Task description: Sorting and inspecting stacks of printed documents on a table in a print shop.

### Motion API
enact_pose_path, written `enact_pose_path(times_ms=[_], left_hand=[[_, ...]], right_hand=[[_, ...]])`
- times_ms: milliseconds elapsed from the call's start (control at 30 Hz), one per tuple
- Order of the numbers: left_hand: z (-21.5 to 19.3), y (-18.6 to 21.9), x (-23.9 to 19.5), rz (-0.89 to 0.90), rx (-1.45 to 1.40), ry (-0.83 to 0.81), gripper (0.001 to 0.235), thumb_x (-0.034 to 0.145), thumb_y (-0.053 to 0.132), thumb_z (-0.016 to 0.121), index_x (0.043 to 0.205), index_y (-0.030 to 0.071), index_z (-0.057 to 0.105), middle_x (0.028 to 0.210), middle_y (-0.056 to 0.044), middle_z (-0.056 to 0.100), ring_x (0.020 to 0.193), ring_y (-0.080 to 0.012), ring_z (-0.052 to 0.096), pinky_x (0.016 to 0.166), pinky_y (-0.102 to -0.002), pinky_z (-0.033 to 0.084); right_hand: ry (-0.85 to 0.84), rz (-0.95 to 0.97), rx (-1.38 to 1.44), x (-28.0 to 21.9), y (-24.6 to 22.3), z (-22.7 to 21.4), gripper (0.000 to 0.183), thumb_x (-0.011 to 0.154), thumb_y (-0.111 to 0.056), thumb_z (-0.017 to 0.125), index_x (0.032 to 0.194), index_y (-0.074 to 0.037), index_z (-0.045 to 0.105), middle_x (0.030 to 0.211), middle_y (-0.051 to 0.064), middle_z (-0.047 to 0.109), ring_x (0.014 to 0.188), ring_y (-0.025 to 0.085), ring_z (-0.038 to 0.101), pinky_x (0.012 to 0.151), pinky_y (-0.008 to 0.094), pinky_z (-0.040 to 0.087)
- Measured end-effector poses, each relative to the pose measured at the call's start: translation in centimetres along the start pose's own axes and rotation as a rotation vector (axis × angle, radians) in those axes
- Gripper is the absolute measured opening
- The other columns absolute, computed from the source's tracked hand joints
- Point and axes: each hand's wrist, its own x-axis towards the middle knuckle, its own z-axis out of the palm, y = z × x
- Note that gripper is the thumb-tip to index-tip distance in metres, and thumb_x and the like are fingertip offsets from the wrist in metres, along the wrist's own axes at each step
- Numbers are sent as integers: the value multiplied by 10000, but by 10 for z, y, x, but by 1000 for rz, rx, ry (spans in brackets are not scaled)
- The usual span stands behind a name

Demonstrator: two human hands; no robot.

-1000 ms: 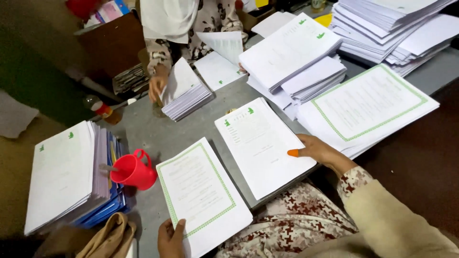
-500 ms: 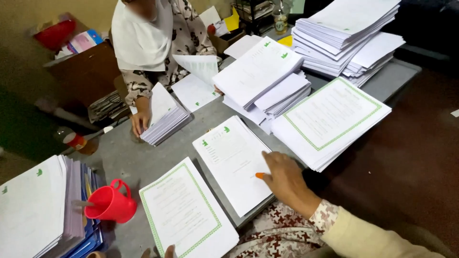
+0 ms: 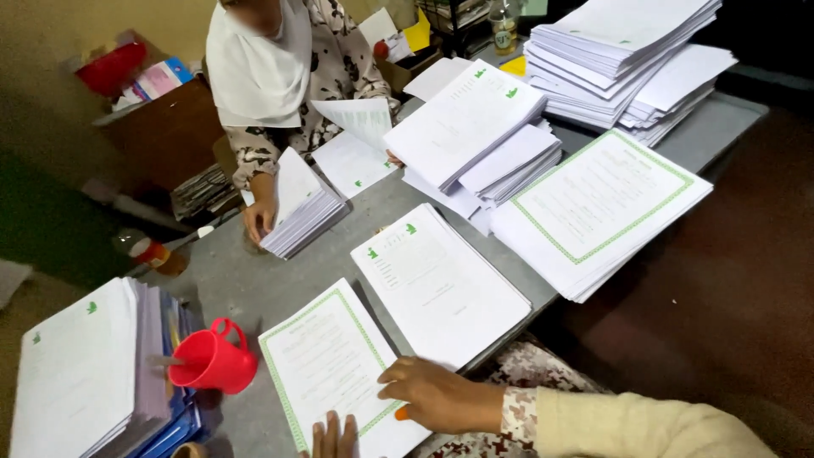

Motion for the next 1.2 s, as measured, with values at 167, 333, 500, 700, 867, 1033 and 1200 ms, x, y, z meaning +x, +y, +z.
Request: enact_pose_path(times_ms=[167, 333, 500, 700, 867, 1033, 1200], left_hand=[[-121, 27, 95, -14, -274, -673, 892, 782, 608, 660, 1489, 177, 329, 1585, -93, 249, 1452, -325, 214, 1106, -528, 188], [-145, 32, 108, -65, -351, -682, 891, 832, 609, 595, 1514, 138, 268, 1597, -127, 192, 1474, -341, 146, 1143, -537, 124], [-151, 35, 112, -79, -399, -675, 873, 847, 579, 606, 1508, 118, 271, 1594, -135, 189, 1476, -339, 141, 1164, -538, 101], [-148, 47, 110, -148, -467, -543, 699, 873, 471, 633, 1384, 28, 460, 1487, -204, 391, 1402, -390, 318, 1146, -544, 199], [-136, 42, 95, -308, -577, -370, 719, 712, -238, 524, 1359, 76, 510, 1403, -165, 524, 1353, -338, 449, 1162, -479, 288], [-142, 46, 103, -715, -820, -294, 451, 919, 44, 405, 1356, 86, 511, 1393, -133, 534, 1354, -320, 447, 1156, -448, 307], [-119, 34, 65, -1319, -991, -76, 472, 977, 284, 567, 639, 206, 247, 593, 83, 275, 524, -61, 293, 484, -271, 258]], right_hand=[[-82, 97, 108, 0, 18, 4, 412, 885, -43, 581, 1295, -84, 588, 1431, 113, 475, 1334, 276, 391, 1124, 435, 282], [-93, -48, 6, -7, 27, 12, 534, 820, 71, 580, 1318, -119, 546, 1458, 88, 453, 1339, 294, 405, 1042, 455, 416], [55, 16, -57, -2, 28, 20, 329, 846, -84, 618, 1166, -121, 683, 1301, 43, 623, 1208, 260, 552, 978, 428, 505], [209, 40, -17, -1, 11, 17, 277, 909, -58, 479, 1076, -64, 700, 1150, 72, 692, 1110, 245, 597, 880, 401, 555], [377, 24, 21, -8, 3, 4, 444, 864, 63, 444, 1278, -51, 554, 1280, 164, 572, 1204, 314, 548, 1091, 436, 440], [184, 158, 114, -16, 3, -7, 535, 819, 100, 431, 1283, -117, 584, 1287, 82, 593, 1215, 242, 538, 1087, 399, 407], [127, 119, 110, -17, -5, -7, 567, 841, 48, 450, 1363, -163, 518, 1407, 56, 525, 1305, 233, 461, 1133, 457, 334]])
